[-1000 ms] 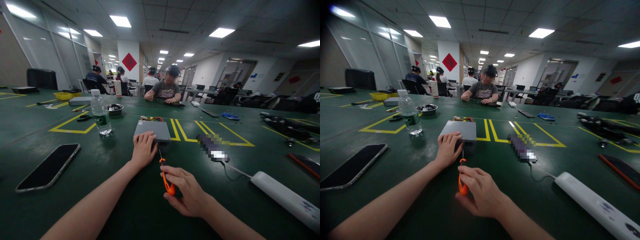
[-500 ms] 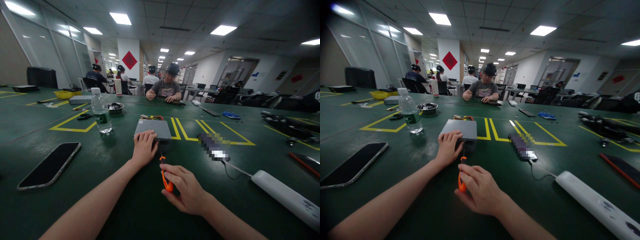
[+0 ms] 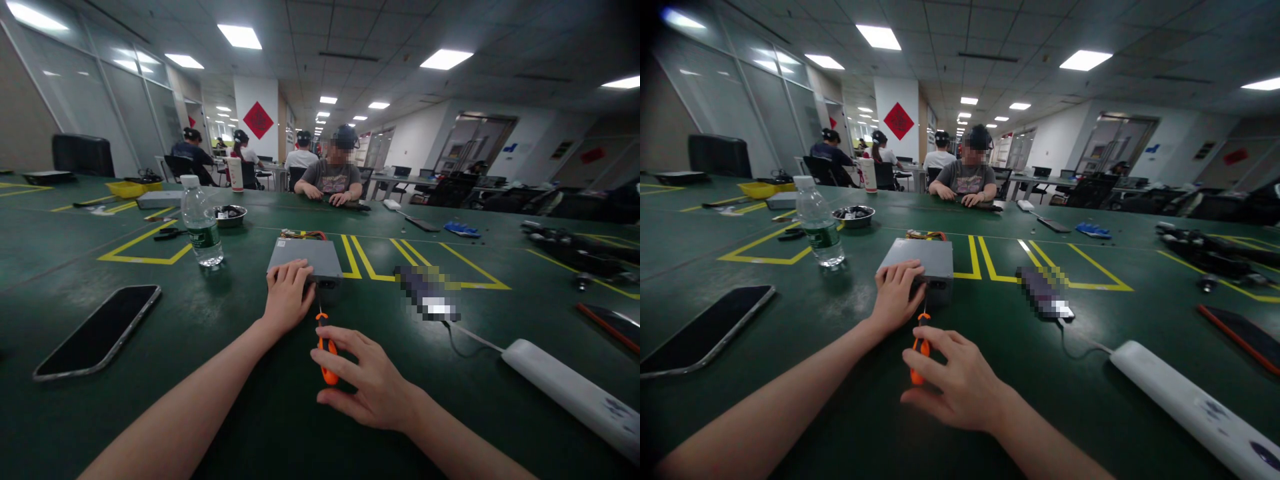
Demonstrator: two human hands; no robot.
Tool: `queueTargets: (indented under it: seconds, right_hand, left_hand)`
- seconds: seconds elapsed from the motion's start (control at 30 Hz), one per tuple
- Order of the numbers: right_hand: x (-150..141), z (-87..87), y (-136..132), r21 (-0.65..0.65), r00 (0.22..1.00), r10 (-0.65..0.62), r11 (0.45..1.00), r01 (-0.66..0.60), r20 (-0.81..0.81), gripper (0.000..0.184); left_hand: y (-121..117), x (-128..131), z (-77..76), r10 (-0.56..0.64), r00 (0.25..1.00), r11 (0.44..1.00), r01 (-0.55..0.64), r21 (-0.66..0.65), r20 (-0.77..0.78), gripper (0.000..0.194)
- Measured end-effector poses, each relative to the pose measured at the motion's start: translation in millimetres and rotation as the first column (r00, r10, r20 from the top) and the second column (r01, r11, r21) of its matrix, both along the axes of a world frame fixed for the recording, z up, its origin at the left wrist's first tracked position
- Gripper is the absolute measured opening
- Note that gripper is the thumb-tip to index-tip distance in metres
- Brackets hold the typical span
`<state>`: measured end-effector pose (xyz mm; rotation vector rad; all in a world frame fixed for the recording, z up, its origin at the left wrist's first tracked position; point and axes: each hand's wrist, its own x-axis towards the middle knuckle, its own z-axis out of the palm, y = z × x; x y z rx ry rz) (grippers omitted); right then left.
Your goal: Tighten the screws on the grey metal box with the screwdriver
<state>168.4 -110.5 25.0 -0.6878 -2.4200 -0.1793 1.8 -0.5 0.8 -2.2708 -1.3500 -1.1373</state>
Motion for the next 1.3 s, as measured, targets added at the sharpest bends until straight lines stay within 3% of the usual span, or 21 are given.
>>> queueTargets:
  seconds: [0.23,0.43,0.57,0.67,0.83,0.93,1.03,1.17,1.3]
  right_hand:
    - [-2,2.3,-3,0.023,0.999,0.029,0.999,-0.028,-0.025,0.028]
    - [-2,-0.9,-4,-0.049,0.996,0.015,0.999,-0.020,-0.093,0.028]
    - [-2,0.7,-5,-0.078,1.000,0.015,0.997,-0.016,-0.009,0.034]
    - [-3,0.9,-4,-0.033,1.000,0.003,0.999,-0.002,0.029,0.030]
    - [-4,-6.9,1,0.060,0.997,0.015,0.998,-0.011,-0.070,0.025]
    - [-3,-8.2,1,0.007,0.993,0.017,1.000,-0.017,-0.120,0.029]
    - [-4,-2.8,-2,-0.020,0.998,-0.010,1.000,0.009,-0.057,0.033]
    - [-7,3.0,-4,0.085,0.997,-0.031,0.996,0.025,0.072,0.027]
    - [-7,-1.4,-3,0.221,0.997,-0.058,0.974,0.048,0.041,0.025]
  left_hand:
    - [-1,0,1.5,-0.009,1.000,1.000,0.009,-0.003,0.011,0.024]
    - [-2,1,2.2,-0.005,1.000,1.000,0.005,-0.008,0.004,0.025]
    - [-2,0,1.9,-0.002,1.000,1.000,0.002,-0.004,-0.002,0.024]
    - [-1,0,1.7,-0.001,1.000,1.000,0.001,-0.003,-0.005,0.025]
    - [-1,0,1.8,-0.002,1.000,1.000,0.002,-0.002,-0.011,0.024]
    - [0,0,1.7,-0.004,1.000,1.000,0.004,-0.002,-0.008,0.024]
    - [-1,0,1.3,-0.001,1.000,1.000,0.001,-0.004,-0.004,0.024]
    - [-2,0,2.0,-0.002,1.000,1.000,0.002,-0.010,0.001,0.024]
    - [-4,0,4.9,-0.010,1.000,1.000,0.010,-0.016,-0.003,0.024]
